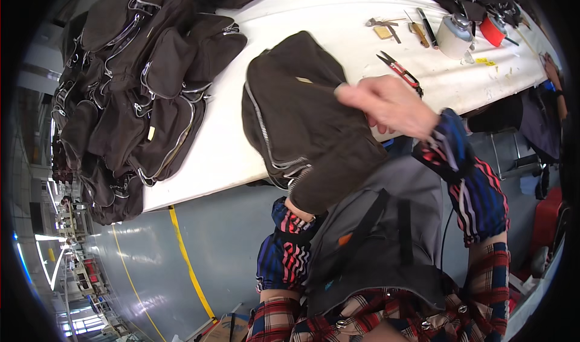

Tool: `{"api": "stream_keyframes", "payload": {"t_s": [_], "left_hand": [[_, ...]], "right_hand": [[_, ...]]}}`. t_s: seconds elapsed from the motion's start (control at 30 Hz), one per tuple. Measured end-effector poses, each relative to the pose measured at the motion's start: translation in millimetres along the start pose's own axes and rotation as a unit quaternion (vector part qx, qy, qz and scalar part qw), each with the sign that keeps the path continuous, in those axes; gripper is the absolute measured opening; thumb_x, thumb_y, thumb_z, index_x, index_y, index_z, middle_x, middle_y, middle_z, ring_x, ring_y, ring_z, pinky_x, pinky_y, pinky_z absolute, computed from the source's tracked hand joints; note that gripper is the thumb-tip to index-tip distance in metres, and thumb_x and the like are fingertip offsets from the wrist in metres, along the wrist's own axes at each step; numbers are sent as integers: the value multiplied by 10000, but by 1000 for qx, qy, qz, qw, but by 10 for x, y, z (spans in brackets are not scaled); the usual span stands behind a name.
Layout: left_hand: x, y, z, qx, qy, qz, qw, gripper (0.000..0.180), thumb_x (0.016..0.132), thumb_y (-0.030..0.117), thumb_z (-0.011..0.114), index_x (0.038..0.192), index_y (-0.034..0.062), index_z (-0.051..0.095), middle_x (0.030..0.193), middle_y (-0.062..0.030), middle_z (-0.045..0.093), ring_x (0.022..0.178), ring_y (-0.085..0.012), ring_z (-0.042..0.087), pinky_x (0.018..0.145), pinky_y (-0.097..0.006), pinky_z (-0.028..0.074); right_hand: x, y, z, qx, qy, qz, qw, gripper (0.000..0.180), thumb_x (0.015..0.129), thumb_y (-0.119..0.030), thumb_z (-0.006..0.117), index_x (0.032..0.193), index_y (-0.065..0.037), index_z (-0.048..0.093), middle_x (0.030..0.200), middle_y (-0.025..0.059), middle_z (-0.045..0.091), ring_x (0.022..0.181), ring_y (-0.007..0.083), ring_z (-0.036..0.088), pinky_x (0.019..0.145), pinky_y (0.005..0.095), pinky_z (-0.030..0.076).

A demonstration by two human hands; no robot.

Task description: The recorder trims loose threads and inspects the edges of a leather bag using small snips.

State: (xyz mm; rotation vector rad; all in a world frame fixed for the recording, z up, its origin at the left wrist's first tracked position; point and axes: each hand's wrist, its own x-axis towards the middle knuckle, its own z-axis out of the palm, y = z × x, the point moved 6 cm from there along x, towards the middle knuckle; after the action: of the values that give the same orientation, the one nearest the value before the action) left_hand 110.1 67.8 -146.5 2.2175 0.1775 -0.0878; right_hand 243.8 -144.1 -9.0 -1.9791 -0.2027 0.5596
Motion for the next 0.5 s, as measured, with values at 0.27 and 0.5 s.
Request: {"api": "stream_keyframes", "payload": {"t_s": [0.27,0.5], "left_hand": [[-188,135,225,-242,-96,-168,951,391,913,221,411,1234,-3,420,1271,-127,434,1164,-200,423,1001,-302,305],[-240,563,517,-415,-201,-278,843,384,919,222,394,1212,-21,441,1266,-134,440,1164,-202,427,1010,-308,299]], "right_hand": [[-85,96,357,-110,65,-195,972,436,823,-286,592,575,21,408,483,115,315,457,133,278,429,314,282],[105,434,447,188,-25,-88,978,365,861,-223,575,582,-18,459,536,-74,349,515,23,286,442,217,255]]}}
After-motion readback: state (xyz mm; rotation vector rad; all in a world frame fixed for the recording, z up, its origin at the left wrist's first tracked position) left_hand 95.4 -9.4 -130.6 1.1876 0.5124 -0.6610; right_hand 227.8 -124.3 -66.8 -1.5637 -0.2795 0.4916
